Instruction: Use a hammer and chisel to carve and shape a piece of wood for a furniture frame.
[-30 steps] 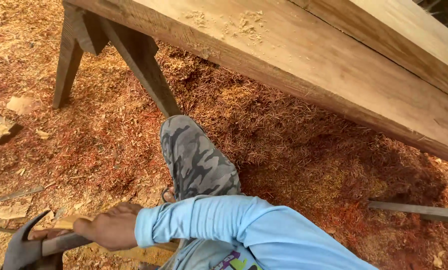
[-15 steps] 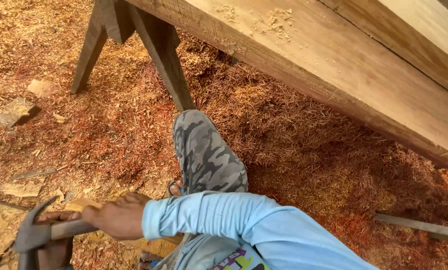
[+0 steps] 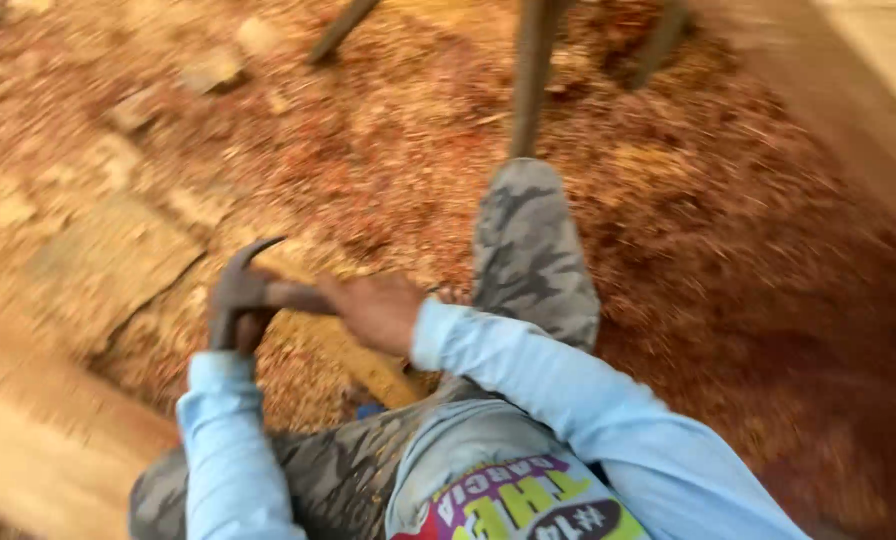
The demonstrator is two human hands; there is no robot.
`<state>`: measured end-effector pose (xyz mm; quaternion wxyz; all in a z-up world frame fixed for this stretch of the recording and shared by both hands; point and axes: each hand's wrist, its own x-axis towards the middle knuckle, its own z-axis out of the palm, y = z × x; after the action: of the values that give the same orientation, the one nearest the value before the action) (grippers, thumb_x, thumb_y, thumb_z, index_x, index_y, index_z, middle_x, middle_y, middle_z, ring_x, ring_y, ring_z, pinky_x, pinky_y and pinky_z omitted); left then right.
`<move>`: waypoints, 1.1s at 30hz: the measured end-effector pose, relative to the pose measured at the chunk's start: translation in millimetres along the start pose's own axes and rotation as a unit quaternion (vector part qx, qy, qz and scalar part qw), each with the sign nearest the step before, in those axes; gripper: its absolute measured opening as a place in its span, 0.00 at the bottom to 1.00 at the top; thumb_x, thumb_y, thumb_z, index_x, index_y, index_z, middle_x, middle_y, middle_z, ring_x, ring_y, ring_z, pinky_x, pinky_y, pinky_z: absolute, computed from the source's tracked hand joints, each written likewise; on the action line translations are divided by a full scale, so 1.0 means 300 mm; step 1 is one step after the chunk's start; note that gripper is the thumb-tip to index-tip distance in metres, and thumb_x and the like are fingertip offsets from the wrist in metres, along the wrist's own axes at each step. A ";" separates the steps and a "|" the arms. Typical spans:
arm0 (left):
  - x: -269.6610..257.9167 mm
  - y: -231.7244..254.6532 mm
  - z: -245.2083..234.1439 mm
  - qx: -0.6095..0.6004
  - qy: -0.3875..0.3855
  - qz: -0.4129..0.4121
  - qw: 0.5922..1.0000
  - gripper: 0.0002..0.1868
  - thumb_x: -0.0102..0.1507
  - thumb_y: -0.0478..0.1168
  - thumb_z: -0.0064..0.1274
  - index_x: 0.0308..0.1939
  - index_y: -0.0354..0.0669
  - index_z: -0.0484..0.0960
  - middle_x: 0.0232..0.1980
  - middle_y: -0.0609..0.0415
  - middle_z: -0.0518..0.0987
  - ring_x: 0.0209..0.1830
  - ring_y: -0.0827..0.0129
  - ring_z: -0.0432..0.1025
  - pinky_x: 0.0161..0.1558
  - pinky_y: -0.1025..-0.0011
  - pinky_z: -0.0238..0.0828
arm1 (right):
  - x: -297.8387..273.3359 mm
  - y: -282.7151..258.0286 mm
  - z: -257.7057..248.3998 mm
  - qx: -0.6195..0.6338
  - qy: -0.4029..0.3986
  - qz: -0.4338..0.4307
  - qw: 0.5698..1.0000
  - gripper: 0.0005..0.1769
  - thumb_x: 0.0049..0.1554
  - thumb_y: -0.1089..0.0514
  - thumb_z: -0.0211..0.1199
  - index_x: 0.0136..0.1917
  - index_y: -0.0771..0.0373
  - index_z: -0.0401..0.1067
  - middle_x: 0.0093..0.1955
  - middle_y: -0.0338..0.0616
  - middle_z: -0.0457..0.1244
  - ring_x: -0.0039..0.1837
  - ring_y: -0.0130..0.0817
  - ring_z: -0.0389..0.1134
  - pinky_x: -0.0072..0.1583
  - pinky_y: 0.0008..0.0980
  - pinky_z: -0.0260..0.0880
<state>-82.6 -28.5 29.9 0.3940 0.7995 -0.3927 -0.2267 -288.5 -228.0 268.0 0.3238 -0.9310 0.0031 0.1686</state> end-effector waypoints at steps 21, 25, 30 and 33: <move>-0.024 0.607 -0.074 -0.144 0.114 0.013 0.983 0.16 0.63 0.46 0.65 0.41 0.37 0.80 0.33 0.53 0.80 0.31 0.67 0.74 0.38 0.66 0.72 | -0.233 -0.018 -0.163 0.114 0.164 -0.008 0.980 0.13 0.58 0.62 0.64 0.54 0.65 0.65 0.35 0.56 0.61 0.34 0.53 0.68 0.38 0.48 0.64; -0.026 0.608 -0.114 -0.159 0.185 -0.002 0.970 0.17 0.63 0.48 0.67 0.35 0.38 0.81 0.31 0.52 0.80 0.30 0.67 0.74 0.36 0.67 0.72 | -0.230 -0.004 -0.183 0.063 0.204 -0.080 0.974 0.15 0.58 0.62 0.67 0.55 0.65 0.66 0.37 0.52 0.63 0.37 0.52 0.69 0.39 0.46 0.66; -0.029 0.637 -0.087 -0.159 0.163 -0.010 0.974 0.17 0.64 0.49 0.67 0.35 0.38 0.82 0.32 0.51 0.82 0.31 0.68 0.75 0.36 0.66 0.74 | -0.245 -0.026 -0.210 0.071 0.210 -0.062 0.973 0.17 0.58 0.62 0.68 0.58 0.65 0.67 0.37 0.51 0.63 0.37 0.50 0.70 0.39 0.44 0.66; -0.027 0.640 -0.084 -0.142 0.162 -0.008 0.977 0.17 0.63 0.49 0.67 0.36 0.39 0.83 0.33 0.51 0.83 0.32 0.68 0.78 0.37 0.66 0.76 | -0.245 -0.025 -0.219 0.098 0.201 -0.039 0.974 0.16 0.58 0.62 0.68 0.57 0.64 0.68 0.35 0.49 0.61 0.35 0.46 0.68 0.38 0.41 0.66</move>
<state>-156.8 -83.7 200.3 0.5596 0.7649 -0.2810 -0.1509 -336.5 -269.3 343.8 0.4130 -0.9087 0.0486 -0.0359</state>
